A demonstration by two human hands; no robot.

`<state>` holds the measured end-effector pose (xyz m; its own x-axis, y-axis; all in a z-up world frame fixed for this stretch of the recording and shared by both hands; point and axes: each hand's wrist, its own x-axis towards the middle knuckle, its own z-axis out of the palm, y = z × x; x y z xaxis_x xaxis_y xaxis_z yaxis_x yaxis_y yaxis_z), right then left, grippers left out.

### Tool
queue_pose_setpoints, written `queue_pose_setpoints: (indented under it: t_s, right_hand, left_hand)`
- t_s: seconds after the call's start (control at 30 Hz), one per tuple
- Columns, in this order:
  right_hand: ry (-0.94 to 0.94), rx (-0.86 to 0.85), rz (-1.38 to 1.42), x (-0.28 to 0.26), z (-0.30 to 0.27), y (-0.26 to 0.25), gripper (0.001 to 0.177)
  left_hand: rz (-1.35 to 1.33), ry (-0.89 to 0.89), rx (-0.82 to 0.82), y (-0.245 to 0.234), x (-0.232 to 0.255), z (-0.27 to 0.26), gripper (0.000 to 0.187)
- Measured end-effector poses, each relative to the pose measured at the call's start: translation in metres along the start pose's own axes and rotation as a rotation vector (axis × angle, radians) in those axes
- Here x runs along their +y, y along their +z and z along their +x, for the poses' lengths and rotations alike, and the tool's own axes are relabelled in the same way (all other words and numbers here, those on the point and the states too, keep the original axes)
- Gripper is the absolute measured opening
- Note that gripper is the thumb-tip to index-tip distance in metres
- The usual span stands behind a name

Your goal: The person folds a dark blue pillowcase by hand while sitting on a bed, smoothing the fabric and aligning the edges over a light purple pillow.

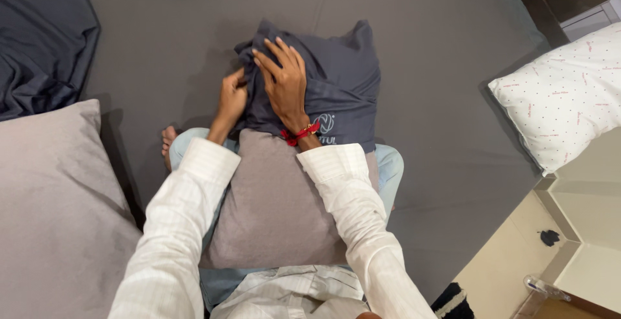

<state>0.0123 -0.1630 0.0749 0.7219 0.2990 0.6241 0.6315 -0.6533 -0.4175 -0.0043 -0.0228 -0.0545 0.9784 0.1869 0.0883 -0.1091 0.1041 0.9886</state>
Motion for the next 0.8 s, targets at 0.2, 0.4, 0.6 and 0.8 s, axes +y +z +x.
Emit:
queue_pose_setpoints:
  t_s: [0.2, 0.4, 0.6, 0.8]
  right_hand:
    - [0.146, 0.0, 0.04, 0.009, -0.013, 0.009, 0.013]
    - [0.312, -0.115, 0.017, 0.023, -0.022, 0.003, 0.006]
    - [0.205, -0.008, 0.085, 0.042, -0.035, 0.001, 0.013]
    - [0.239, -0.099, 0.129, 0.041, -0.053, -0.026, 0.014]
  left_hand:
    - [0.881, 0.246, 0.058, -0.002, 0.007, -0.042, 0.013]
    - [1.244, 0.086, -0.196, -0.012, -0.035, -0.052, 0.009]
    - [1.032, 0.153, 0.015, -0.008, 0.006, -0.062, 0.015]
    - [0.71, 0.409, 0.279, 0.0, 0.017, -0.025, 0.043]
